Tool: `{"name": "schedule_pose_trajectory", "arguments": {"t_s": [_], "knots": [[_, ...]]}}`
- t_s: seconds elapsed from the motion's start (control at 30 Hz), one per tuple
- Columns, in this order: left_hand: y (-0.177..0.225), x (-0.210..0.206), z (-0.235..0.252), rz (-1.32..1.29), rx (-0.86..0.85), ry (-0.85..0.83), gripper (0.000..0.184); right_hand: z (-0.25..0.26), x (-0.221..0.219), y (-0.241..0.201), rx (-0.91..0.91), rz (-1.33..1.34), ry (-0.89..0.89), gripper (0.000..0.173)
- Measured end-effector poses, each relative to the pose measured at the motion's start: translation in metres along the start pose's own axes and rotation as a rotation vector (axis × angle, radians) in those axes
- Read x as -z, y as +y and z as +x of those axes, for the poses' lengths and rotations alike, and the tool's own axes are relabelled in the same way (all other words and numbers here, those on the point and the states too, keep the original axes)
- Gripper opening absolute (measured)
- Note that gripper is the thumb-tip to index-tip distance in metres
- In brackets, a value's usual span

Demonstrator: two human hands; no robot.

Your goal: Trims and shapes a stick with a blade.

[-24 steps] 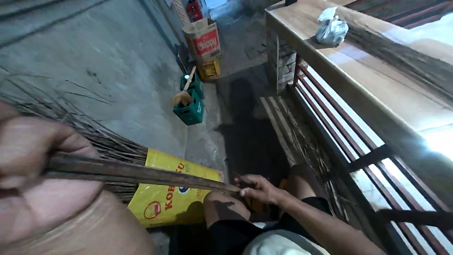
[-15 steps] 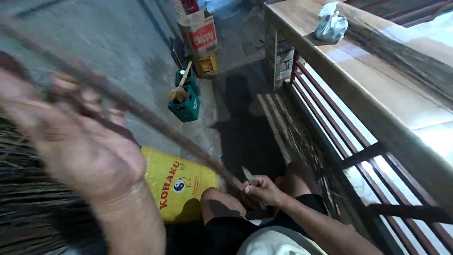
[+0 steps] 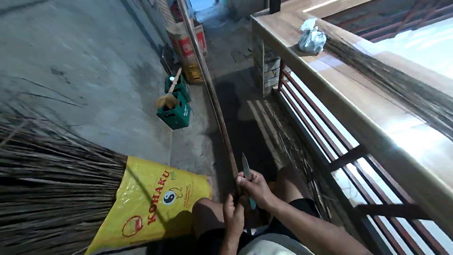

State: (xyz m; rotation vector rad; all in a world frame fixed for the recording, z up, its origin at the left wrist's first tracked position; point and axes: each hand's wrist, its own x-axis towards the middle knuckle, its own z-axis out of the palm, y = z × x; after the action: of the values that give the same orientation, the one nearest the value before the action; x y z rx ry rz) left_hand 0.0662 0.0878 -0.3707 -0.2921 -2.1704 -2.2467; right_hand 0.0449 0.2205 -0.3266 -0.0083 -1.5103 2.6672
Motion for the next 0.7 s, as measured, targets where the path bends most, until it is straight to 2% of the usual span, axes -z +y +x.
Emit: {"name": "schedule_pose_trajectory", "arguments": {"t_s": [0.1, 0.2, 0.3, 0.4, 0.57, 0.7], "knots": [[-0.001, 0.011, 0.006, 0.007, -0.007, 0.015, 0.019, 0.003, -0.006, 0.003, -0.029, -0.052, 0.017, 0.017], [0.003, 0.023, 0.016, 0.098, 0.028, 0.072, 0.016, 0.002, -0.002, -0.001, -0.047, -0.241, 0.014, 0.034], [0.010, 0.035, 0.021, 0.132, 0.101, 0.125, 0.017, -0.007, 0.009, 0.000, -0.077, -0.387, -0.047, 0.033], [0.006, 0.044, 0.023, 0.120, 0.104, 0.151, 0.016, -0.019, 0.017, -0.001, -0.146, -0.571, -0.179, 0.034], [0.009, 0.049, 0.021, 0.157, 0.128, 0.116, 0.017, -0.033, 0.013, -0.001, -0.277, -0.689, -0.348, 0.036], [0.011, 0.049, 0.018, 0.176, 0.123, 0.120, 0.016, -0.033, 0.010, 0.001, -0.343, -0.694, -0.374, 0.034]]}}
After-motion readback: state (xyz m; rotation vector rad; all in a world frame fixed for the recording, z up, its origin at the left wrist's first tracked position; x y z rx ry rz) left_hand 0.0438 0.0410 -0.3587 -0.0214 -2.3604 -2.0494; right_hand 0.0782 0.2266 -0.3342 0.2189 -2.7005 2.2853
